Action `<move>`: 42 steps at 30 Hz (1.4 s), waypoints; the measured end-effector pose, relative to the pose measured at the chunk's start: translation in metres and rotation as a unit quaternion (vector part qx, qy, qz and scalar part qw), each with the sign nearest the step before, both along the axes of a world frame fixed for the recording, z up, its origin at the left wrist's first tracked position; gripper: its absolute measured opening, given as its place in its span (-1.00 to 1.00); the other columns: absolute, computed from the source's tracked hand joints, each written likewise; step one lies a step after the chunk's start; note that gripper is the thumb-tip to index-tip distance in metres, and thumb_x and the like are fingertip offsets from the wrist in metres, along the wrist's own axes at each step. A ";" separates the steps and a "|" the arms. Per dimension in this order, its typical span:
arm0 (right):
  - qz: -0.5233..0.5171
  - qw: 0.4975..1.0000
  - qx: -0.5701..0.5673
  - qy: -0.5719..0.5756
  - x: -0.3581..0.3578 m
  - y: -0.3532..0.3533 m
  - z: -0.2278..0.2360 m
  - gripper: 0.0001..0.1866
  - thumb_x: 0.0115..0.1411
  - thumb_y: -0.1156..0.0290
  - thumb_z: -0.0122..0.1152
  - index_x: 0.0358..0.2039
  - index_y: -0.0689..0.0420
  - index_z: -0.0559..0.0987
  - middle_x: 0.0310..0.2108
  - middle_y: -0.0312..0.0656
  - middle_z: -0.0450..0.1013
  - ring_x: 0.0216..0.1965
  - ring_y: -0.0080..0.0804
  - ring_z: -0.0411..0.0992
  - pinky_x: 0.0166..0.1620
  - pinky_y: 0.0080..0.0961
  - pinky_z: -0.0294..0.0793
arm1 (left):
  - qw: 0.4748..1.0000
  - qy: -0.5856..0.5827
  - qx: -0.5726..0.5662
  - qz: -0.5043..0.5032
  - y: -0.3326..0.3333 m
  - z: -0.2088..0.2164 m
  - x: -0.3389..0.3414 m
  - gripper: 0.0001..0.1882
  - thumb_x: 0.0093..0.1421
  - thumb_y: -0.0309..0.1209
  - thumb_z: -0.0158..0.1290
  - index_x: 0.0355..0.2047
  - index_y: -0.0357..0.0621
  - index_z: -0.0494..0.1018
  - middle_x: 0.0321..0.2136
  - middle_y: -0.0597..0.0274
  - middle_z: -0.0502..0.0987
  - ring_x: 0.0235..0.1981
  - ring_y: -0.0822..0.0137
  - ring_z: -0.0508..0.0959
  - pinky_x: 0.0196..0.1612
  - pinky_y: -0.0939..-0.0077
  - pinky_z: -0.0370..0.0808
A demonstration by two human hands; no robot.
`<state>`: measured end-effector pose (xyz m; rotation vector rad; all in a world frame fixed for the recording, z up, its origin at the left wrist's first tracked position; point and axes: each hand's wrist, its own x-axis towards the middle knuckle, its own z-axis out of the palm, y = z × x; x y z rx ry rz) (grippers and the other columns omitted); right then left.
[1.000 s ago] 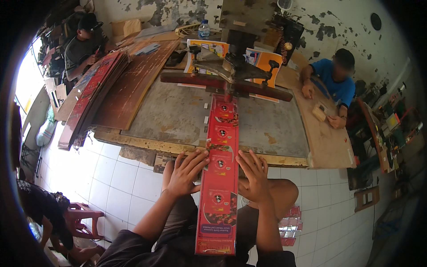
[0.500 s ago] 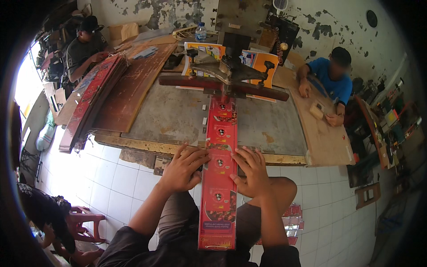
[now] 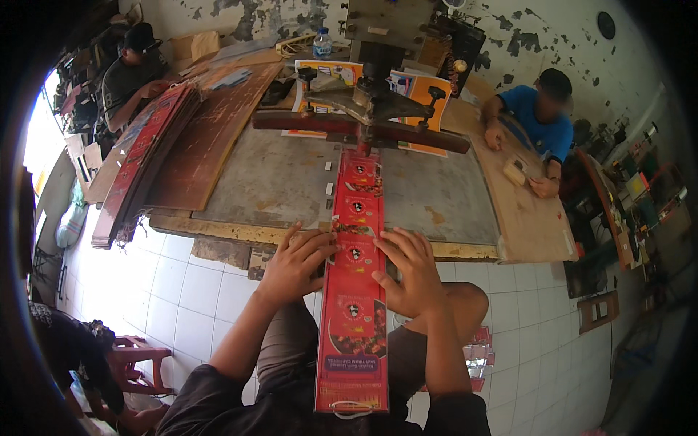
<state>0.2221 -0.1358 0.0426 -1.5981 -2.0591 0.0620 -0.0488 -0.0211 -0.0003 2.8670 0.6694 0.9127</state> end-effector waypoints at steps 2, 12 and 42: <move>-0.003 1.000 -0.005 -0.008 0.000 0.007 -0.003 -0.33 0.30 0.04 0.29 0.33 0.11 0.53 0.38 -0.11 0.37 0.46 -0.02 0.21 0.52 0.11 0.01 | 1.000 0.016 -0.005 0.014 0.008 -0.004 -0.002 -0.30 0.11 -0.11 0.35 0.24 -0.01 0.47 0.34 0.23 0.44 0.41 0.14 0.37 0.54 -0.13 0.09; -0.038 0.996 0.021 -0.079 0.028 0.074 -0.022 -0.25 0.34 -0.12 0.31 0.39 0.08 0.48 0.44 -0.16 0.33 0.50 -0.06 0.17 0.52 0.14 0.01 | 0.999 0.015 -0.016 0.032 0.026 0.005 0.011 -0.19 0.11 -0.09 0.31 0.36 -0.02 0.40 0.48 0.29 0.31 0.49 0.06 0.27 0.55 -0.22 0.04; -0.053 0.998 0.033 -0.031 0.026 0.085 -0.024 -0.27 0.30 -0.02 0.39 0.34 0.15 0.52 0.42 -0.16 0.36 0.45 -0.18 0.27 0.46 -0.09 0.17 | 0.997 -0.023 0.000 0.079 0.027 -0.005 0.024 -0.31 0.18 -0.05 0.27 0.28 -0.03 0.48 0.37 0.29 0.48 0.33 0.14 0.47 0.34 0.06 0.35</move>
